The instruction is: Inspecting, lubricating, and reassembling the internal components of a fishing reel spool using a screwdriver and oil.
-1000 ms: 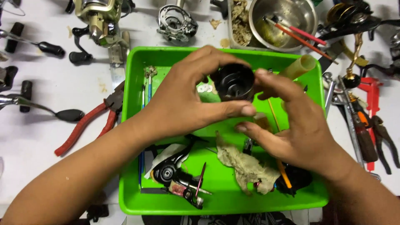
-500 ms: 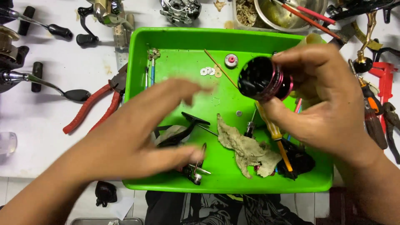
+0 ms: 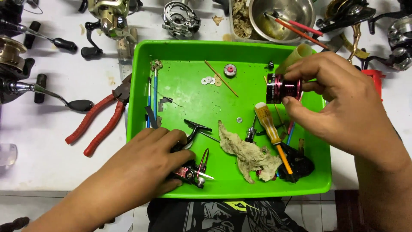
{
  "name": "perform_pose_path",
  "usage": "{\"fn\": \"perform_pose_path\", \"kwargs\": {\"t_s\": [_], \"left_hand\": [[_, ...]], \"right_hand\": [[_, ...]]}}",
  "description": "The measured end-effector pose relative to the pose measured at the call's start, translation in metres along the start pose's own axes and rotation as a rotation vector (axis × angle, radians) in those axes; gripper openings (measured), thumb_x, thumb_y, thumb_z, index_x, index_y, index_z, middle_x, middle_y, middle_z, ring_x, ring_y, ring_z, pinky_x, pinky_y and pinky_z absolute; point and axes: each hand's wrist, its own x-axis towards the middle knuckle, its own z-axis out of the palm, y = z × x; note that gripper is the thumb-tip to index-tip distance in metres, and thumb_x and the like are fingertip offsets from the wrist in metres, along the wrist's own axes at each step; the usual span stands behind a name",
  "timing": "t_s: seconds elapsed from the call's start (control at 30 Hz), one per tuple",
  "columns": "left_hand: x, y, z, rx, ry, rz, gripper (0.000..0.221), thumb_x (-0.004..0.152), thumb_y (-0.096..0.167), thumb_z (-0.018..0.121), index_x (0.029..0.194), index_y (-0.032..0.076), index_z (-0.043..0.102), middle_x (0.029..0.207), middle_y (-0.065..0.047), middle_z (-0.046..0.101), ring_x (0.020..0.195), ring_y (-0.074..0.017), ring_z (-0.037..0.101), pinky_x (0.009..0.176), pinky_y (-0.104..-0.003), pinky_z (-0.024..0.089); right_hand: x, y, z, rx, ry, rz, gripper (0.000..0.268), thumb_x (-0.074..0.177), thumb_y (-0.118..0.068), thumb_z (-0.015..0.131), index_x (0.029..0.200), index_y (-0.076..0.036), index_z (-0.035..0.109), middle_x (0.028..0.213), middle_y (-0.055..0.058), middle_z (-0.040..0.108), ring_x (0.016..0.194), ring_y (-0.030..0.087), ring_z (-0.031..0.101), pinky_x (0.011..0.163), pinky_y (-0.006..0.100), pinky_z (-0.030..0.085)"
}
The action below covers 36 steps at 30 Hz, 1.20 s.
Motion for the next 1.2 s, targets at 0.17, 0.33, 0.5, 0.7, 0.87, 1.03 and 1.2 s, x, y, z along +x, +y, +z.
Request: {"fn": "perform_pose_path", "kwargs": {"t_s": [0.17, 0.33, 0.5, 0.7, 0.87, 1.03, 1.2], "left_hand": [[0.002, -0.002, 0.003, -0.020, 0.007, 0.033, 0.048, 0.073, 0.036, 0.088, 0.113, 0.019, 0.069, 0.116, -0.010, 0.057, 0.095, -0.0333, 0.058, 0.080, -0.051, 0.047], [0.003, -0.003, 0.000, -0.029, 0.060, 0.093, 0.043, 0.074, 0.033, 0.085, 0.109, 0.016, 0.067, 0.115, -0.008, 0.058, 0.092, -0.0327, 0.056, 0.078, -0.050, 0.046], [0.002, -0.002, -0.016, -0.169, 0.170, 0.163, 0.038, 0.081, 0.030, 0.070, 0.114, 0.013, 0.068, 0.113, -0.005, 0.068, 0.090, -0.0320, 0.062, 0.079, -0.045, 0.044], [-0.005, -0.008, -0.014, -0.254, 0.165, 0.160, 0.044, 0.079, 0.031, 0.073, 0.118, 0.012, 0.068, 0.115, -0.006, 0.068, 0.092, -0.0328, 0.061, 0.082, -0.045, 0.043], [-0.006, -0.009, -0.005, -0.237, 0.210, 0.137, 0.041, 0.077, 0.027, 0.075, 0.114, 0.012, 0.069, 0.108, -0.006, 0.066, 0.092, -0.0316, 0.061, 0.082, -0.045, 0.044], [-0.004, -0.010, -0.001, -0.257, 0.172, 0.141, 0.029, 0.080, 0.023, 0.075, 0.108, 0.015, 0.068, 0.105, -0.005, 0.063, 0.093, -0.0312, 0.057, 0.081, -0.045, 0.042], [-0.004, -0.012, -0.001, -0.295, 0.120, 0.159, 0.042, 0.082, 0.023, 0.079, 0.122, 0.017, 0.067, 0.110, -0.005, 0.062, 0.103, -0.0306, 0.056, 0.086, -0.047, 0.044]], "right_hand": [[0.017, -0.001, -0.006, -0.022, -0.022, -0.053, 0.031, 0.088, 0.003, 0.071, 0.119, 0.003, 0.070, 0.120, 0.019, 0.067, 0.111, 0.025, 0.065, 0.095, 0.036, 0.058], [0.050, 0.000, 0.005, -0.115, -0.058, -0.239, 0.040, 0.085, -0.002, 0.067, 0.124, 0.001, 0.070, 0.123, 0.020, 0.070, 0.112, 0.032, 0.067, 0.100, 0.041, 0.048], [0.094, -0.018, 0.040, -0.057, -0.177, -0.401, 0.031, 0.086, -0.005, 0.073, 0.116, -0.003, 0.064, 0.109, 0.015, 0.069, 0.094, 0.029, 0.067, 0.083, 0.043, 0.050], [0.133, -0.021, 0.100, -0.106, -0.318, -0.423, 0.035, 0.080, -0.018, 0.069, 0.113, -0.004, 0.067, 0.097, 0.016, 0.062, 0.087, 0.040, 0.063, 0.069, 0.053, 0.049], [0.124, -0.024, 0.095, -0.111, -0.382, -0.401, 0.039, 0.088, -0.025, 0.072, 0.120, -0.004, 0.068, 0.099, 0.016, 0.066, 0.085, 0.039, 0.066, 0.070, 0.051, 0.052], [0.095, -0.019, 0.072, -0.132, -0.503, -0.332, 0.047, 0.090, -0.030, 0.076, 0.130, -0.005, 0.066, 0.114, 0.014, 0.069, 0.089, 0.032, 0.071, 0.071, 0.046, 0.060], [0.064, 0.000, 0.058, -0.171, -0.443, -0.276, 0.047, 0.088, -0.029, 0.077, 0.128, -0.008, 0.066, 0.125, 0.017, 0.067, 0.096, 0.032, 0.073, 0.078, 0.043, 0.064]]}}
